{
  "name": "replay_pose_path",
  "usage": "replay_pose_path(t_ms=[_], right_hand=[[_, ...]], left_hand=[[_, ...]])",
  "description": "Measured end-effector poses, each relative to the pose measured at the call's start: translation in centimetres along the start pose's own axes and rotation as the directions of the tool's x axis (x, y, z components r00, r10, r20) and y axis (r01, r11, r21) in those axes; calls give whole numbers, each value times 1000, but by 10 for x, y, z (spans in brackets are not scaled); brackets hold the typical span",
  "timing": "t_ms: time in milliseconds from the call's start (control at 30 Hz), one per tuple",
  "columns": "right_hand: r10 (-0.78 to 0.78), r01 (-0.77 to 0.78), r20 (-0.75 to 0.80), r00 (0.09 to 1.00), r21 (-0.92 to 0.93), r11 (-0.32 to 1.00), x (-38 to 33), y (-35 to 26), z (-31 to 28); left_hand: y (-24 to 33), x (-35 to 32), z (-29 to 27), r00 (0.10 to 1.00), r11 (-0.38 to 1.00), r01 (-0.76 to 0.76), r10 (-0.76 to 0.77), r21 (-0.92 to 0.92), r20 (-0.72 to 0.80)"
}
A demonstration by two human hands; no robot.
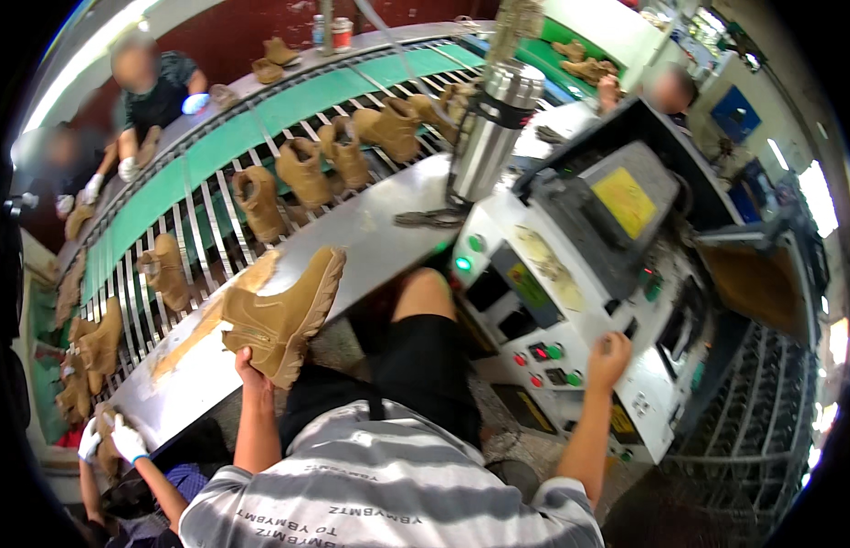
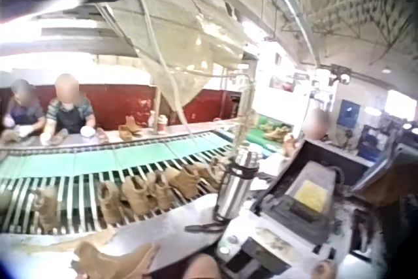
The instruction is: The person picks up boots from a conveyor belt, places them into a sole-pressing machine, and removes them after the process is complete.
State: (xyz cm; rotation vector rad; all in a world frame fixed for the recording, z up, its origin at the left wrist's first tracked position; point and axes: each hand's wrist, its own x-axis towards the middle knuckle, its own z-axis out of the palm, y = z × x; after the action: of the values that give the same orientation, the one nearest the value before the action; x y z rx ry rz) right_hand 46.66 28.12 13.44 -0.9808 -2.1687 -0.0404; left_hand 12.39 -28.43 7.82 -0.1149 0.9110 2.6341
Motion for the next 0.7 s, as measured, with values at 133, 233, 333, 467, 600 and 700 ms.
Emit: replay_pose_path(t_ms=[133, 233, 333, 467, 600, 700], right_hand=[[70, -73, 89, 994, 24, 997, -9, 16, 14], [45, -45, 84, 995, -10, 999, -14, 21, 13], [72, -86, 175, 982, 71, 994, -5, 6, 7], [22, -34, 225, 974, 50, 998, -1, 9, 6], [34, -48, 251, 967, 48, 998, 0, 14, 6], [77, -74, 240, 968, -19, 997, -1, 7, 8]], left_hand=[[33, -9, -71, 960, 978, -207, 210, 34, -185], [49, 2, -88, 896, 949, -312, 312, 50, -317], [77, 36, -94, 850, 933, -350, 355, 86, -389], [119, 114, -99, 831, 887, -390, 455, 249, -320], [114, 194, -46, 599, 496, -292, 762, 818, -248], [79, 231, -30, 571, 171, -94, 816, 981, -87]])
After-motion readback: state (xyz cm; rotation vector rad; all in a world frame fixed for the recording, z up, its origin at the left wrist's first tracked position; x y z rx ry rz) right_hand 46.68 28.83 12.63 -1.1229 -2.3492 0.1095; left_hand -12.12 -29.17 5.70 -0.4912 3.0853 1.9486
